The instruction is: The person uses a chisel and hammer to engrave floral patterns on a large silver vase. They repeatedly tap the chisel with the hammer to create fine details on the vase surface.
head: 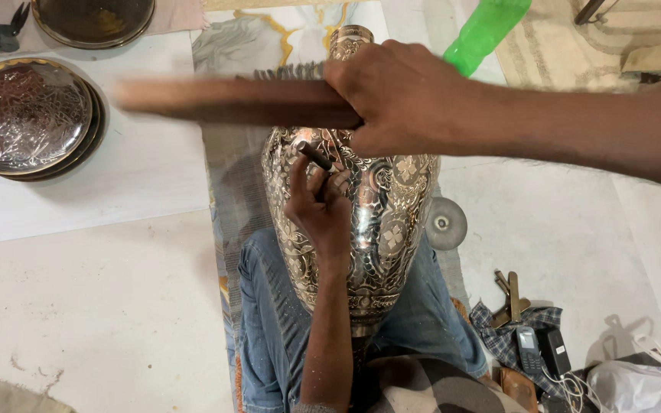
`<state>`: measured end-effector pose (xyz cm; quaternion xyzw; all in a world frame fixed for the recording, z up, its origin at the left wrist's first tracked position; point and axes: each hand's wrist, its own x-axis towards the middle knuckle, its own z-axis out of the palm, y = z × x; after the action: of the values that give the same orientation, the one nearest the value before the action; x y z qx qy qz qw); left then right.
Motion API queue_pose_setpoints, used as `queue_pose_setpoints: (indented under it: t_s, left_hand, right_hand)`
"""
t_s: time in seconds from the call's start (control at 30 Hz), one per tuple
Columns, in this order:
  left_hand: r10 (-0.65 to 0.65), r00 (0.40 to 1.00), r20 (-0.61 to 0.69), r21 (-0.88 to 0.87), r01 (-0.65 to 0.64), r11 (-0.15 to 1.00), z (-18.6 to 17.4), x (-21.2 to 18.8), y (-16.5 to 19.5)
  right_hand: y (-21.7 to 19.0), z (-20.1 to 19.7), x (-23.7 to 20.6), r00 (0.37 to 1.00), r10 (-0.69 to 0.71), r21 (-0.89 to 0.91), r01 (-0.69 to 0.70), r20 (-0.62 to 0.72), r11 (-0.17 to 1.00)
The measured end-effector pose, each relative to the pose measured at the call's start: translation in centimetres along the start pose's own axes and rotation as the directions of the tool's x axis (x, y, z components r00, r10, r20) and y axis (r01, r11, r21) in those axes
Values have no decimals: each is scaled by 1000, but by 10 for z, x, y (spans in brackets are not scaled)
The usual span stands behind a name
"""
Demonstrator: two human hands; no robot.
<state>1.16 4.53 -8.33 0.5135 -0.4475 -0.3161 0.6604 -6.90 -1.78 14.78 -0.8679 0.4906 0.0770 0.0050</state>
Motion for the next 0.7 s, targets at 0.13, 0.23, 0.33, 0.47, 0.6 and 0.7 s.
queue_pose_setpoints:
  t_s: [0.13, 0.23, 0.33, 0.47, 0.6, 0.7]
  left_hand:
    - [61, 998, -11, -78, -62, 995, 0, 0, -1]
    - [1, 1000, -16, 20, -1, 1000, 1, 1, -2]
    - [131, 991, -15, -20, -132, 991, 0, 2, -1]
    - [17, 1000, 10, 9, -17, 1000, -1, 4, 3]
    - [56, 998, 19, -62, -54, 997, -1, 5, 4]
    - [5, 1000, 26, -12, -5, 1000, -2, 5, 2]
  right_hand:
    - [-2, 0, -2, 984, 67, -221, -29, 166, 975]
    - [-2, 2, -4, 993, 42, -135, -27, 107, 990]
    - [1, 4, -3, 978, 66, -238, -18, 196, 971]
    - [5, 2, -1, 999, -32, -167, 37, 32, 985]
    - [2, -1, -2, 994, 40, -251, -13, 102, 968]
    - [-2, -1, -2, 995, 75, 78, -70, -60, 994]
